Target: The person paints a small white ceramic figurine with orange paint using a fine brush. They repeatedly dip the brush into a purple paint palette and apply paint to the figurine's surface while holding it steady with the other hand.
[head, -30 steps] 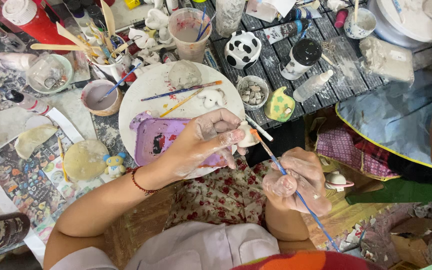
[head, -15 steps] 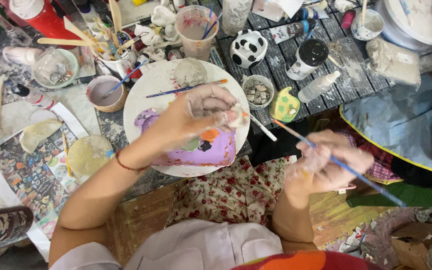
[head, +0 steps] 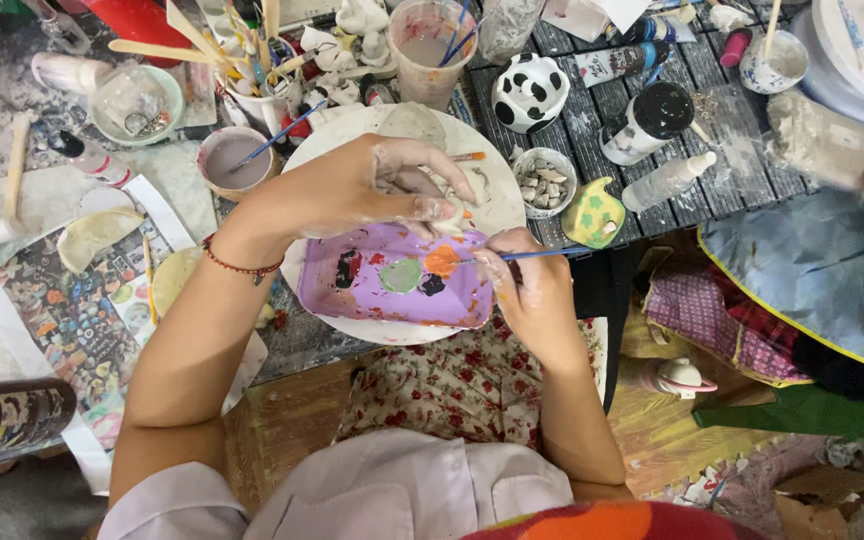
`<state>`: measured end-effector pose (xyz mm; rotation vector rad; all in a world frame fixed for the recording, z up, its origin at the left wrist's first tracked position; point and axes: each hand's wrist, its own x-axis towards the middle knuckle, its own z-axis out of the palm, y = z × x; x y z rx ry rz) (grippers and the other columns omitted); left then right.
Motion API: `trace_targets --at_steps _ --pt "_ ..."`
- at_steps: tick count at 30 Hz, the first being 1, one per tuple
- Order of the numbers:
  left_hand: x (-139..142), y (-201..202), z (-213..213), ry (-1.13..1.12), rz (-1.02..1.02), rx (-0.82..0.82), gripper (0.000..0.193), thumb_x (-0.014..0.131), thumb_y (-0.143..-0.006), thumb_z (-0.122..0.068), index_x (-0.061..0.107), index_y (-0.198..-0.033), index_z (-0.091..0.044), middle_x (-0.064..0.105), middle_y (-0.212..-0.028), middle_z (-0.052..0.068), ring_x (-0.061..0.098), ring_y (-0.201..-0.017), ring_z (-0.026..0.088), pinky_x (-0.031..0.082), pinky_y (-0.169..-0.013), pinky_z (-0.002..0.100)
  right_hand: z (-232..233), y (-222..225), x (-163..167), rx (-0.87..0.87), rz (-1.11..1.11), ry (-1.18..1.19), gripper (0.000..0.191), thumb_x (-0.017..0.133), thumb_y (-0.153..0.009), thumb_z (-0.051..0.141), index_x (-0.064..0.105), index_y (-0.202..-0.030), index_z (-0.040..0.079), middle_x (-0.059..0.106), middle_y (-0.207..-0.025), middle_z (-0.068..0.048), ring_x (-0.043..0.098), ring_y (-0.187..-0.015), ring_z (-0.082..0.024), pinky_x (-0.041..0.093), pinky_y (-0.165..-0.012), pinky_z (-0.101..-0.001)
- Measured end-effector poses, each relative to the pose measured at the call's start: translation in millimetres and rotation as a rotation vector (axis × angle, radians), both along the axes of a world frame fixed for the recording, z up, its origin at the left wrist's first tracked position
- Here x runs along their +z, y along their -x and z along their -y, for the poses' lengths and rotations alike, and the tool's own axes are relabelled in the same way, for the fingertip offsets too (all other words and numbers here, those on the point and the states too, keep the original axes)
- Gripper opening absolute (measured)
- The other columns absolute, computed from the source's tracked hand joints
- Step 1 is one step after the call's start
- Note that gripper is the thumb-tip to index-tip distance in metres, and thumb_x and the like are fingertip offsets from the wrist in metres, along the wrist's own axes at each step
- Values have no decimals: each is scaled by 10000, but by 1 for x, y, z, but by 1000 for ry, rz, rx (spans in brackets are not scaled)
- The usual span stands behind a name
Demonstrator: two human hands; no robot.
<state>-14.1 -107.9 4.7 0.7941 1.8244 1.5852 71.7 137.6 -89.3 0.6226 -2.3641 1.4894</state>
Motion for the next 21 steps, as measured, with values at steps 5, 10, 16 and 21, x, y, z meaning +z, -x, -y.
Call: trace_targets --at_steps 5,10,16,21 --pt "-6 3 -3 3 -48 -87 381 787 -885 -60 684 -1252 -46 710 -1206 32 657 -1054 113 549 -926 276 1 3 6 43 -36 -93 104 693 -986 53 613 -1014 -7 679 -872 -139 676 -723 -288 529 -682 -349" --pt "-6 -1 -6 24 -41 -93 431 828 -835 -79 667 -1235 -54 726 -1118 26 676 -1050 106 565 -894 276 4 3 13 -11 -23 -105 80 679 -996 43 616 -1013 -3 696 -883 -141 709 -729 -283 538 -675 -357" --pt "1 -7 -5 35 -47 -97 411 822 -860 -100 662 -1237 -68 729 -1095 33 683 -1031 107 576 -873 273 3 3 9 3 3 -115 73 676 -999 43 628 -1028 -3 699 -878 -144 711 -756 -295 543 -690 -362" --pt "10 -12 -4 69 21 -71 432 816 -854 -113 633 -1244 -84 742 -1073 50 693 -964 87 581 -806 247 4 6 7 16 -21 -123 80 656 -989 33 632 -1055 -5 706 -928 -159 710 -787 -319 545 -705 -376"
